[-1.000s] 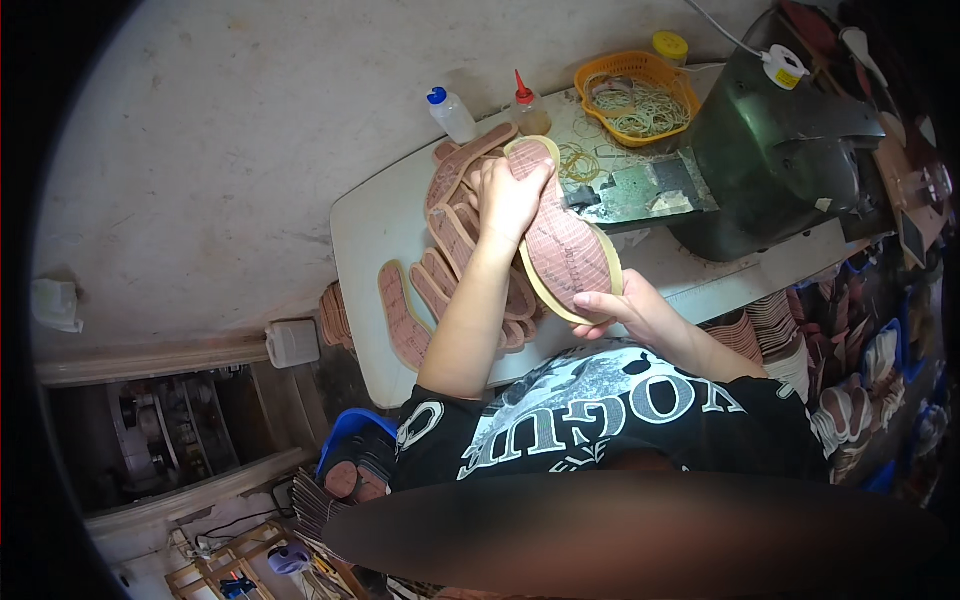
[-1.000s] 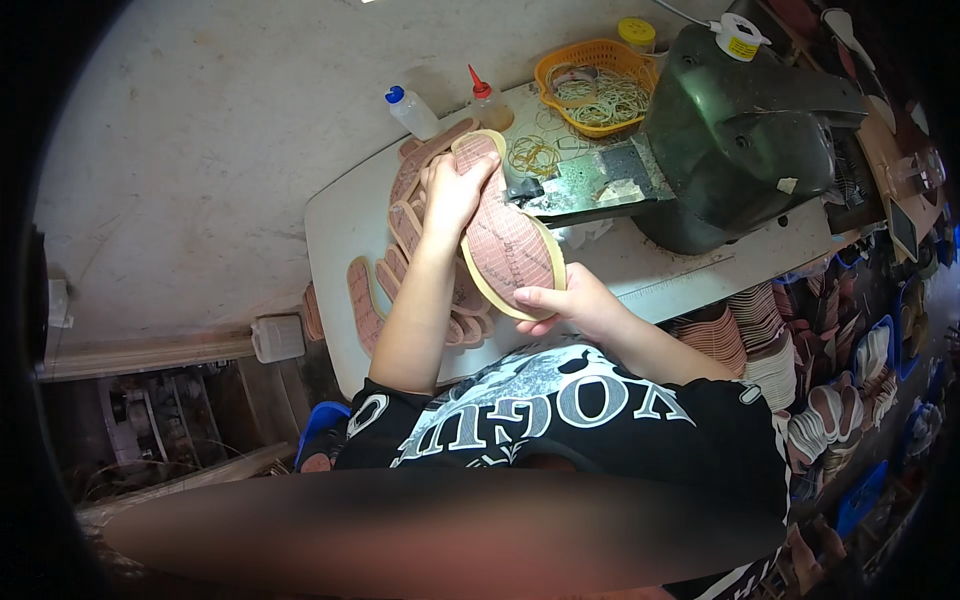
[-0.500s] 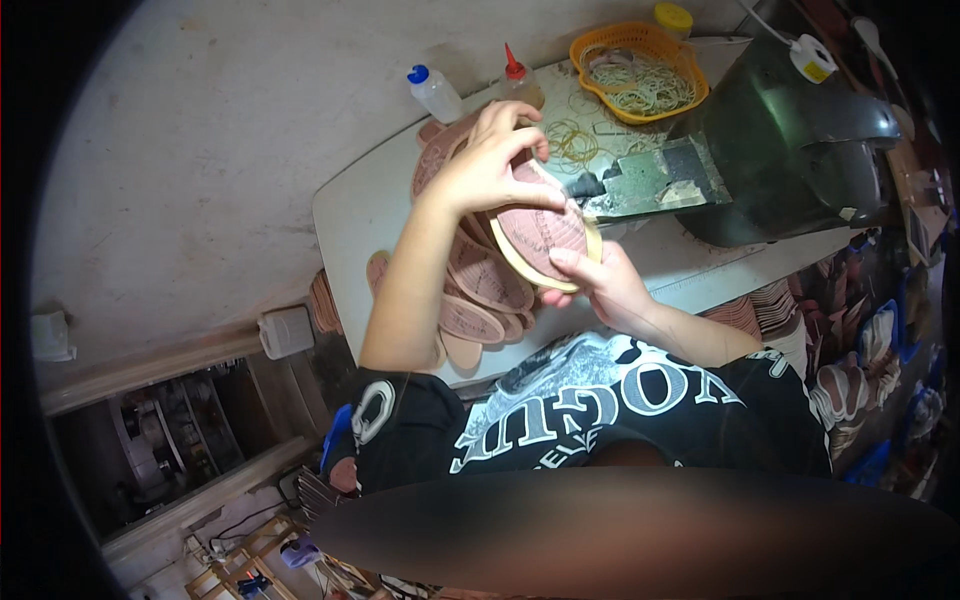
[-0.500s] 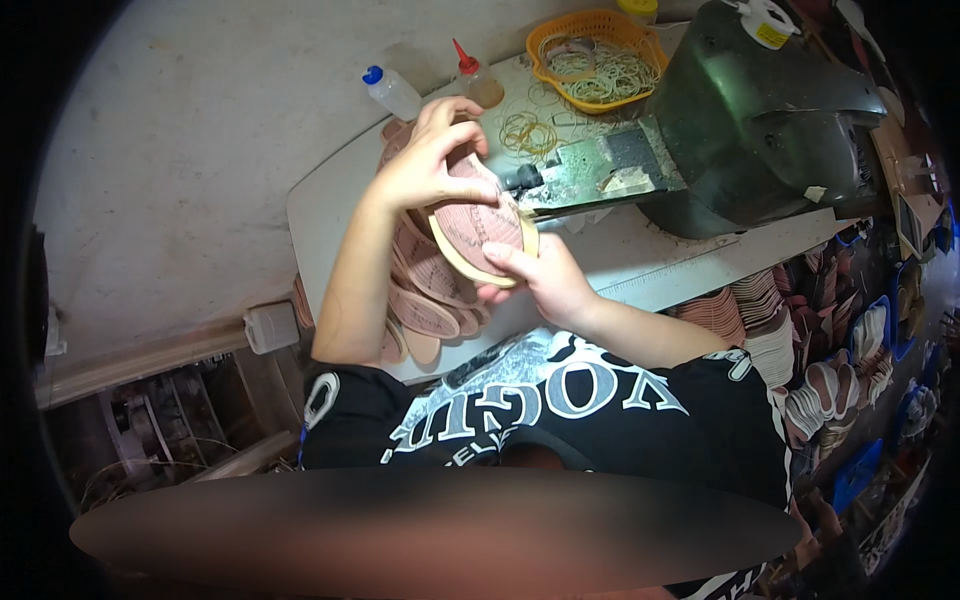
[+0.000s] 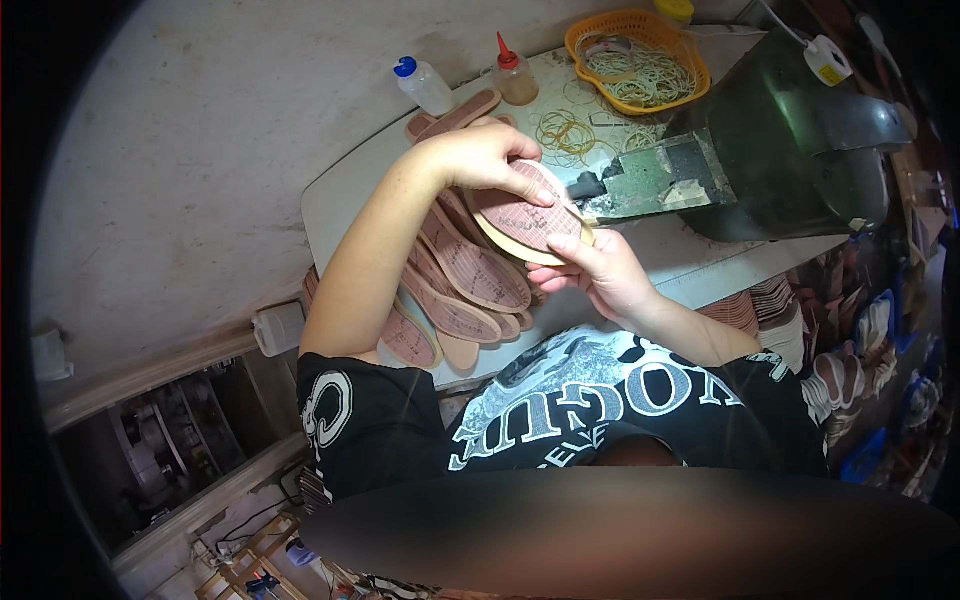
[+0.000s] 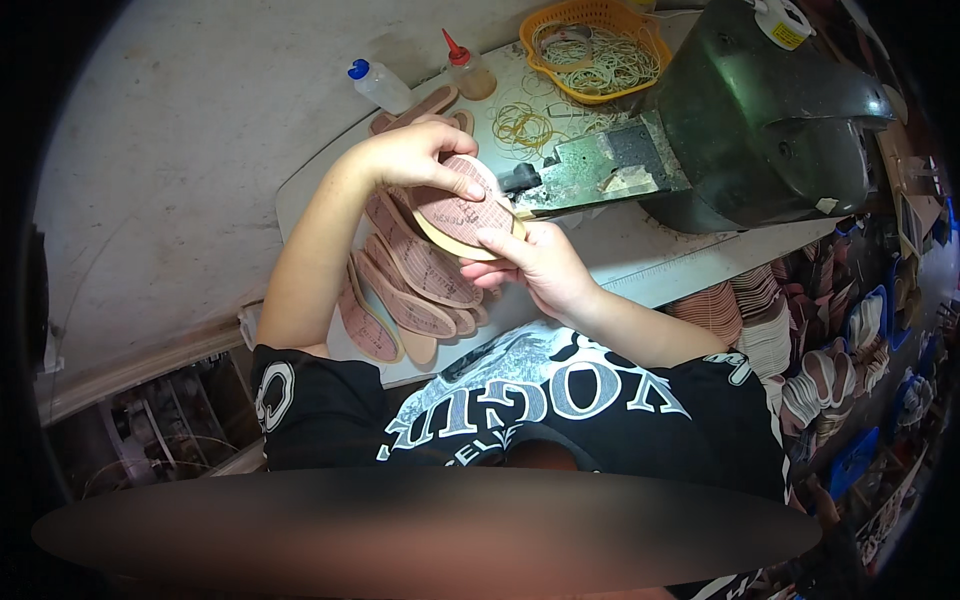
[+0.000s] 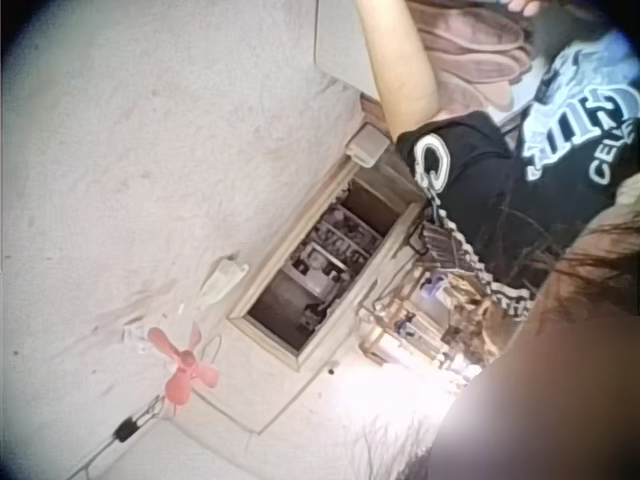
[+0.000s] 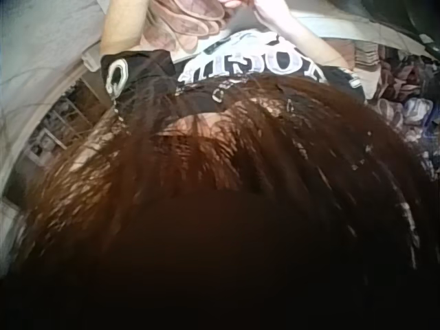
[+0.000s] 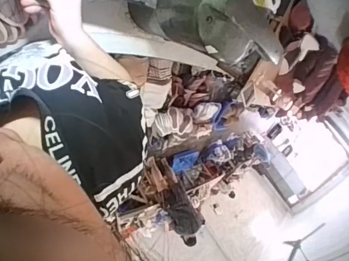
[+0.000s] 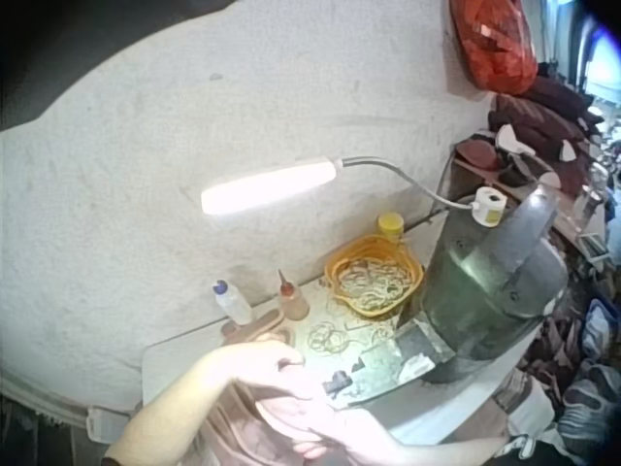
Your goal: The person is assembling shoe components, applying adhesive to soles and insoles, and using a finishing machine at a workstation.
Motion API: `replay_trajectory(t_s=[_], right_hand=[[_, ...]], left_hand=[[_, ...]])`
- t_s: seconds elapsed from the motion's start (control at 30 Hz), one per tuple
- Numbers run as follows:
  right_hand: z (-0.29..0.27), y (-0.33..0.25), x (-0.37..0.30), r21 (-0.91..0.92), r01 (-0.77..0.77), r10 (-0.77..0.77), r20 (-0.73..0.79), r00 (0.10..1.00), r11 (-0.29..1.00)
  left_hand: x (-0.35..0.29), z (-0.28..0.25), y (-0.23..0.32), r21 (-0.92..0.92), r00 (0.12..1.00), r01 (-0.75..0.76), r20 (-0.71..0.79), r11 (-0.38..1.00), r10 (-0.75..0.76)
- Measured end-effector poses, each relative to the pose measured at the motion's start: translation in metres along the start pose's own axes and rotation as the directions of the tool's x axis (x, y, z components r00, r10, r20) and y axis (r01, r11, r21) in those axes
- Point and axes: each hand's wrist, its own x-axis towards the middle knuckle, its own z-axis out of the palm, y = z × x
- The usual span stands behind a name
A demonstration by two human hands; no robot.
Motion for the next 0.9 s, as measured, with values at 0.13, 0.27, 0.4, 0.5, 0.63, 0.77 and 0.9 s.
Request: replay_trajectory(t_s=[0.13,0.27,0.4,0.5,0.63,0.77,0.9], right_hand=[[-0.001,0.002,0.001,0.027,0.008,-0.008,0.003,1.0,1.0],[-0.001,0.003,0.0,0.044,0.003,-0.003,0.003,1.0,0.999],[0.001,0.001,-0.001,0.047,0.061,-0.058,-0.05,0.997,0.997],[0.001,0.001,0.002,0.023,0.066,-0.064,-0.055,0.996,0.998],[0.002,-0.003,0.0,0.04,0.067,-0.066,-0.03,0.997,0.997],[-0.004,0.002,0.002,-0.118,0.096,-0.104,-0.061,0.993,0.988],[-0.006,0.005,0.006,-0.173,0.12,-0.13,-0.049,0.99,0.978]], left_hand=[[-0.001,0.003,-0.006,0.007,1.0,0.025,0.016,1.0,-0.025],[-0.01,0.017,-0.016,-0.083,0.994,-0.003,-0.114,0.997,-0.006],[-0.024,0.022,0.0,-0.07,0.981,0.092,-0.167,0.993,-0.102],[-0.031,0.03,0.0,-0.166,0.972,0.101,-0.192,0.981,-0.132],[-0.037,0.047,-0.007,-0.241,0.938,0.184,-0.248,0.953,-0.244],[-0.045,0.068,0.002,-0.368,0.892,0.252,-0.269,0.895,-0.362],[-0.05,0.085,0.002,-0.549,0.855,0.261,-0.249,0.794,-0.454]])
